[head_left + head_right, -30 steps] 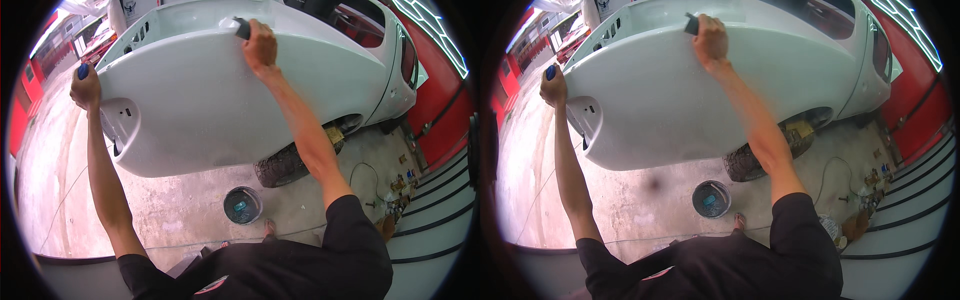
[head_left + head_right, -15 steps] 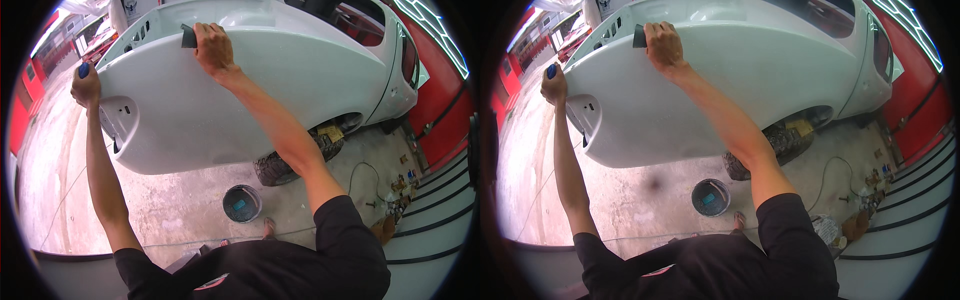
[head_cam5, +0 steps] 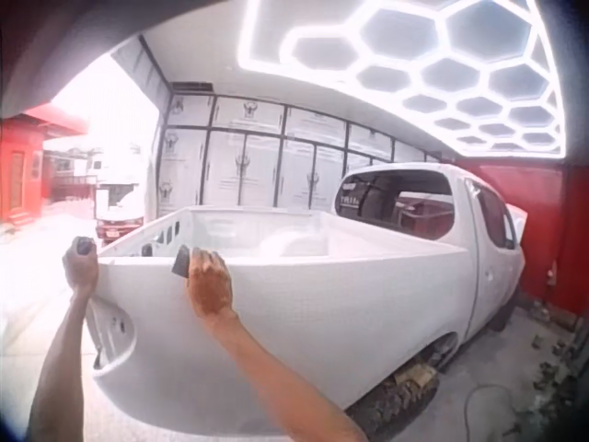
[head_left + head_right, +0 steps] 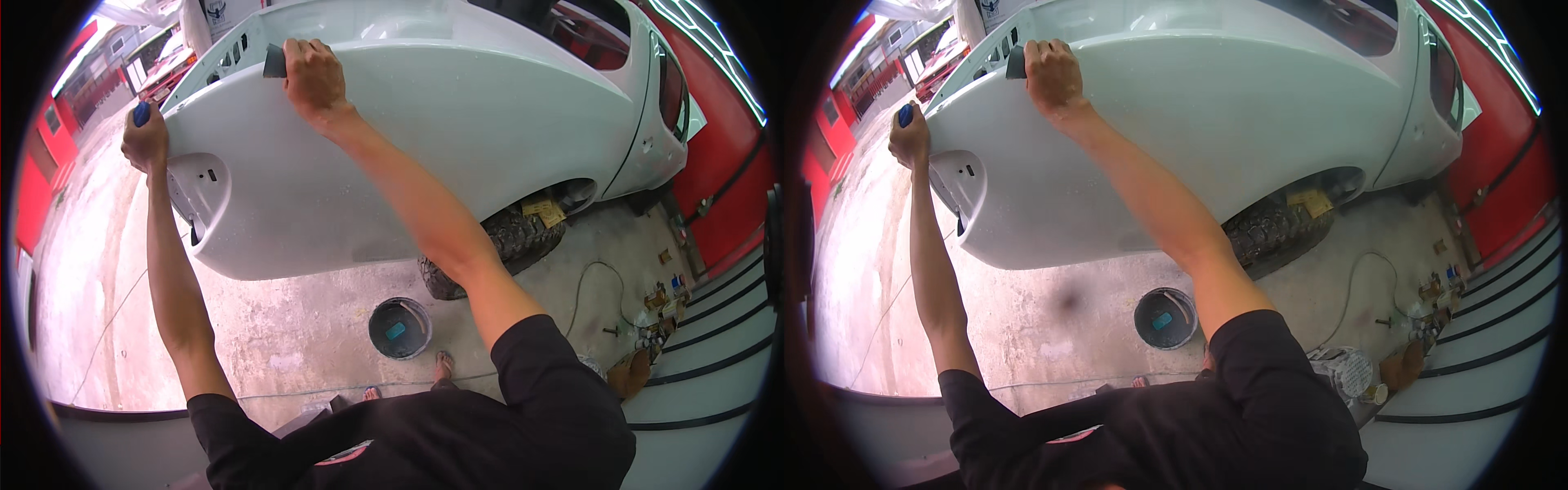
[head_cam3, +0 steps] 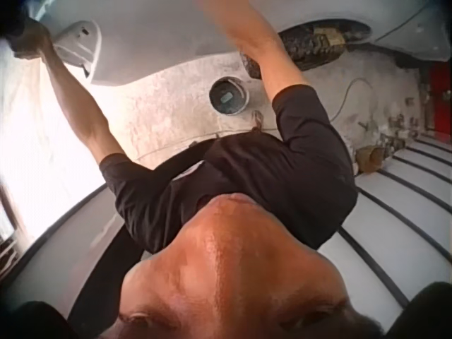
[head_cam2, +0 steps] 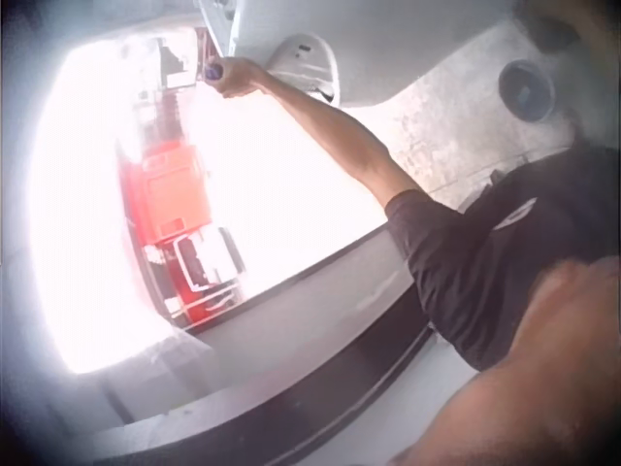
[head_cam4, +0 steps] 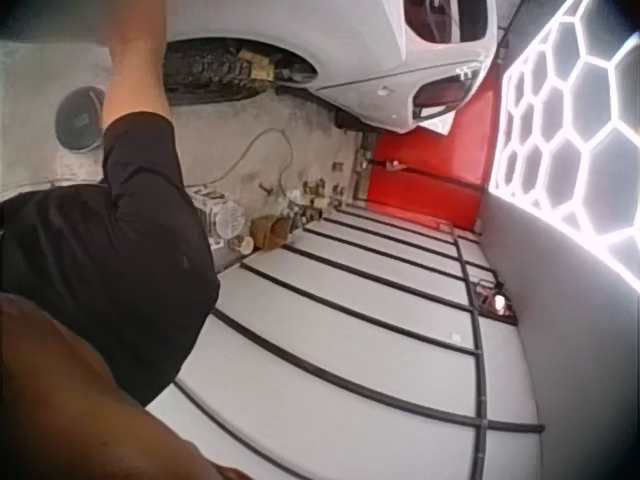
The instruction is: Wet sanding the side panel of a white pickup truck bed using a sanding block and water from a bucket.
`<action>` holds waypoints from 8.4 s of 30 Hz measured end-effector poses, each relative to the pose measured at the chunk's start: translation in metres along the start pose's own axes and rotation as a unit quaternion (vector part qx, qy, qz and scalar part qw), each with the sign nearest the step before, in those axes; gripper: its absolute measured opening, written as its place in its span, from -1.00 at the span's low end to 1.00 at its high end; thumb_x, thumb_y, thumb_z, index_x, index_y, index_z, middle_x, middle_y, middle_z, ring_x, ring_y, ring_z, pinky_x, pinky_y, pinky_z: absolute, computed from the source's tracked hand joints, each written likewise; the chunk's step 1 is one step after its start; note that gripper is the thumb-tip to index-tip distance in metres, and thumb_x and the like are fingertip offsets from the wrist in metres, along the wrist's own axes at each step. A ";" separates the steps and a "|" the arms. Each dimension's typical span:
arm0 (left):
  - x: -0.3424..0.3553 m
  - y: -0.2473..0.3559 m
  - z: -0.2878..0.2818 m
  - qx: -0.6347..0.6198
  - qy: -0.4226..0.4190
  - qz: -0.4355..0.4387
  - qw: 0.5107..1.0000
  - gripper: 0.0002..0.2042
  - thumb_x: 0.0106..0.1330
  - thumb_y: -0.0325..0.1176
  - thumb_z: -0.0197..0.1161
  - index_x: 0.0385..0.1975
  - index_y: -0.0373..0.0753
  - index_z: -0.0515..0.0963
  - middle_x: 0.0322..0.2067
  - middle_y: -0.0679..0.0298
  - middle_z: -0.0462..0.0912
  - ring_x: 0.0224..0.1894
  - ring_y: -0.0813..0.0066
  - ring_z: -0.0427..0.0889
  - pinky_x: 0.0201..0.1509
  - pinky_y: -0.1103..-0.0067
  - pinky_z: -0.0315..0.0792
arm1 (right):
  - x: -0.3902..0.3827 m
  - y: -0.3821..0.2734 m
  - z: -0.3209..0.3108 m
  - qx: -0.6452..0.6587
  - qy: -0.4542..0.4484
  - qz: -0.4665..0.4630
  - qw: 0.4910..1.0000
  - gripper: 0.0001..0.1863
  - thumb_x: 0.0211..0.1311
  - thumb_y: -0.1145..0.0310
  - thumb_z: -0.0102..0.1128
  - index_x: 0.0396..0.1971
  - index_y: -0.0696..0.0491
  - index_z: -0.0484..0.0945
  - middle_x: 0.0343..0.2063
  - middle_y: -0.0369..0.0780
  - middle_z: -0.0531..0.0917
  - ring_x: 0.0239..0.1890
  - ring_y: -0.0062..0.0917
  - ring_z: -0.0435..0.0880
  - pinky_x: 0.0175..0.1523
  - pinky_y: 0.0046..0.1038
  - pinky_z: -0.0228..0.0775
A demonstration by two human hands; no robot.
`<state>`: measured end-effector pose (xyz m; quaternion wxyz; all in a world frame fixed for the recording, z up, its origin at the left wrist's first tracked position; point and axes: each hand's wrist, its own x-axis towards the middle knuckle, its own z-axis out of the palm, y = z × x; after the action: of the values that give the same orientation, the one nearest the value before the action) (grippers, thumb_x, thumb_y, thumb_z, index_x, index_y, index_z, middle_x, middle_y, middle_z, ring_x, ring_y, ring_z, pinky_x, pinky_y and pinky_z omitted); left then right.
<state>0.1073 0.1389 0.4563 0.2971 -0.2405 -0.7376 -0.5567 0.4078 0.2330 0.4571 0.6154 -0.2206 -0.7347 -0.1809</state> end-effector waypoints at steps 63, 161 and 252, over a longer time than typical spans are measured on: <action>0.010 -0.028 -0.017 -0.026 0.029 0.020 0.999 -0.60 0.17 0.10 0.31 -0.17 -0.04 0.73 -0.29 0.15 0.78 -0.14 0.08 0.75 0.01 0.25 0.56 | -0.035 0.057 -0.076 -0.180 -0.220 -0.061 0.957 -0.29 0.24 0.24 0.11 0.40 0.07 0.21 0.38 -0.23 0.33 0.49 -0.09 0.12 0.54 0.14 -0.22; 0.007 -0.015 -0.012 -0.006 0.032 0.020 0.999 -0.58 0.18 0.11 0.29 -0.16 -0.05 0.74 -0.24 0.19 0.79 -0.09 0.12 0.74 0.08 0.29 0.52 | -0.075 -0.010 -0.024 -0.051 -0.152 -0.029 0.987 -0.08 0.42 -0.05 -0.03 0.46 0.34 -0.10 0.51 0.14 -0.14 0.56 0.06 -0.23 0.56 0.09 -0.36; 0.009 -0.012 -0.006 0.032 0.025 0.016 0.999 -0.61 0.18 0.09 0.27 -0.19 -0.03 0.75 -0.27 0.14 0.78 -0.11 0.06 0.74 0.09 0.25 0.53 | -0.063 -0.007 -0.020 -0.133 -0.177 -0.094 0.971 -0.20 0.44 -0.01 -0.07 0.42 0.32 0.06 0.47 0.14 0.04 0.54 0.01 -0.07 0.59 -0.01 -0.29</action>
<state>0.0935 0.1300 0.4555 0.3316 -0.2287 -0.7434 -0.5339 0.4297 0.2096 0.3989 0.4211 -0.2587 -0.8188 -0.2921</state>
